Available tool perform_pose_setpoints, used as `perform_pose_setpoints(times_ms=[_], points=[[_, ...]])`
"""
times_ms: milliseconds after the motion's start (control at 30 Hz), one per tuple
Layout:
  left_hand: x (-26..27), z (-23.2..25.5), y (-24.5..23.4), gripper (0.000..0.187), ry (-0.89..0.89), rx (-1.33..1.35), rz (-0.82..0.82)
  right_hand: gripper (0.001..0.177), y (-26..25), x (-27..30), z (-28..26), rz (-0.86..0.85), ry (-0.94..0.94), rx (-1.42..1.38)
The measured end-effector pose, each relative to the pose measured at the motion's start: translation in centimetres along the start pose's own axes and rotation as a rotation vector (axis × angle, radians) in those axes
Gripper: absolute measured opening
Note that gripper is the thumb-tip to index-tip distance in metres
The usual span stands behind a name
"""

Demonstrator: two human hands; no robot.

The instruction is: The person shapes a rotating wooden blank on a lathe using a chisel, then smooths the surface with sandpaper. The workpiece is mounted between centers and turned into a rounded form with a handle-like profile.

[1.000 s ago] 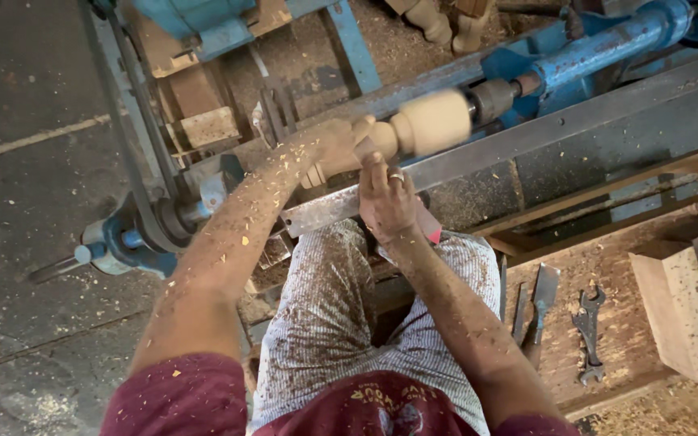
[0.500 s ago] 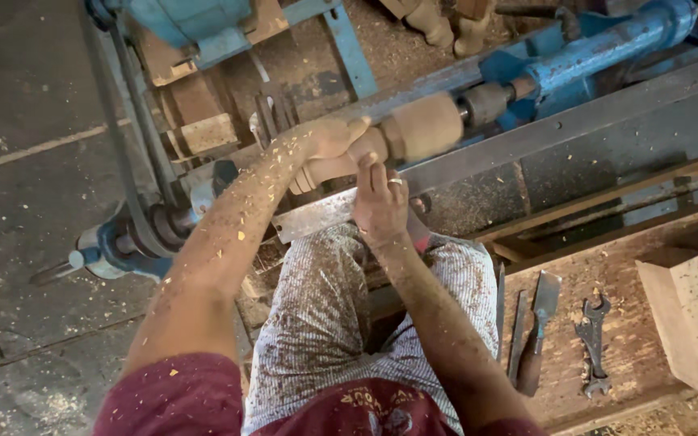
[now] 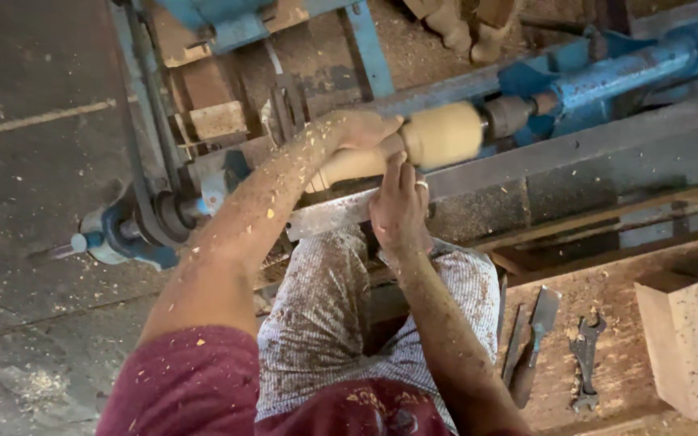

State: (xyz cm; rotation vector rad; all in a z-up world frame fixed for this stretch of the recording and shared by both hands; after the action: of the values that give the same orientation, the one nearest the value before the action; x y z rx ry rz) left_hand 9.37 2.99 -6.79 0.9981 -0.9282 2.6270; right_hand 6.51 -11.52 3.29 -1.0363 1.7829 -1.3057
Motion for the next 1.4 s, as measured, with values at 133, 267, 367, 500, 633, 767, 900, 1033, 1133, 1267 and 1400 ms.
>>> perform_pose_setpoints(times_ms=[133,267,367,500,633,767,900,1033,1133,1267,1400], points=[[0.8,-1.1,0.9,0.069,0.057,-0.121,0.035,0.063,-0.9,0.4,-1.7,0.067,-0.068,0.230],[0.1,-2.9,1.1,0.064,0.074,-0.006,0.126,0.054,-1.6,0.6,-2.7,0.136,-0.111,0.356],[-0.3,-3.6,2.3,0.060,0.125,-0.056,0.134,0.050,-1.5,0.7,-3.2,0.137,-0.172,0.386],[-0.4,-5.0,3.0,0.067,0.040,-0.005,0.121,0.049,-1.3,1.2,-3.6,0.167,-0.247,0.387],[0.6,-5.3,2.8,0.075,-0.067,0.006,0.045,0.046,-0.6,1.0,-3.5,0.131,-0.267,0.392],[3.1,-3.0,1.9,0.075,0.026,-0.127,0.068,0.046,-0.4,1.3,-3.9,0.104,-0.295,0.404],[6.8,-2.3,0.2,0.070,-0.103,-0.125,0.129,0.040,-0.9,1.4,-5.2,0.074,-0.333,0.404],[12.1,-1.1,-1.2,0.064,-0.125,-0.094,0.296,0.042,-2.0,2.3,-6.6,0.104,-0.395,0.353],[17.5,1.5,-2.7,0.061,0.220,-0.173,0.556,0.039,-1.7,1.9,-6.0,-0.028,-0.346,0.115],[21.0,1.2,-1.9,0.035,0.315,-0.174,0.599,0.021,-2.1,2.5,-4.4,-0.041,-0.153,-0.410],[20.7,1.8,-3.1,0.026,0.312,-0.142,0.601,0.012,-1.9,2.1,-4.4,-0.042,0.008,-0.637]])
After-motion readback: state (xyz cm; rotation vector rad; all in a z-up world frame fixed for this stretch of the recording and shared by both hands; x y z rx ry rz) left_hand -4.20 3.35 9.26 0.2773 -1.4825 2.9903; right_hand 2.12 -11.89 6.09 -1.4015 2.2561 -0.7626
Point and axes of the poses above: each hand's wrist, its own x-axis away from the middle knuckle, its own y-axis out of the palm, z = x × y, the point moved 9 cm from there along -x, towards the middle knuckle, and after that the axes turned 9 degrees about -z, right-handed, at the moved point
